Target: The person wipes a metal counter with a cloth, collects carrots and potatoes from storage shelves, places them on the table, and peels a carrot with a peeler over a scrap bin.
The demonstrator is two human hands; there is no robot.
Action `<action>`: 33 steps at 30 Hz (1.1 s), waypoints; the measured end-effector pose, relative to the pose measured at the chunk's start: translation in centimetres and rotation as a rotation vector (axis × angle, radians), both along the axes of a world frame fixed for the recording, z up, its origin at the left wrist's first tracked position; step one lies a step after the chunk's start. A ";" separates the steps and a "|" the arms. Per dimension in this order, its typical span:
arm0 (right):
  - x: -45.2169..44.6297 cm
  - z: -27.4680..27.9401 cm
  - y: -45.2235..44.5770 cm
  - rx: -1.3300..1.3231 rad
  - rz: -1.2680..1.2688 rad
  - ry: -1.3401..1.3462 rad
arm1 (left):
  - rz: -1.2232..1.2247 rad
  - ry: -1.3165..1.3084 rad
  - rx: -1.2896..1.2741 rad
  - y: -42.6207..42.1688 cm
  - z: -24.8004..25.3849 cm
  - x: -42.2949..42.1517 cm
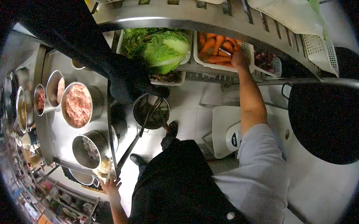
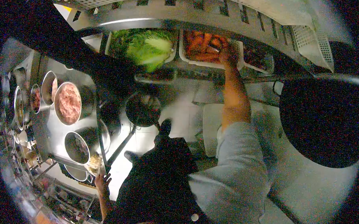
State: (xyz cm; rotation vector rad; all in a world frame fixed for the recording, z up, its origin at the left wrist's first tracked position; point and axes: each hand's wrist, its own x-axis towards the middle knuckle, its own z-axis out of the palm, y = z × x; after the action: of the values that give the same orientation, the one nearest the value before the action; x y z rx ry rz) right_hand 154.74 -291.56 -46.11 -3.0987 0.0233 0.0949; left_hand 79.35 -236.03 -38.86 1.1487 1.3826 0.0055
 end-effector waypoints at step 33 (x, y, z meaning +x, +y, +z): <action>-87.5 26.2 62.7 0.851 1.087 1.582 | 0.288 -0.712 0.298 13.0 17.9 -32.0</action>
State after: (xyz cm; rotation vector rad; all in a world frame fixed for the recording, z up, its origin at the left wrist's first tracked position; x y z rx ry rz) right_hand 67.27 -228.90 -19.94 -1.2306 -1.1493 1.7676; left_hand 47.37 -223.07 -20.93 1.0297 0.9022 0.7772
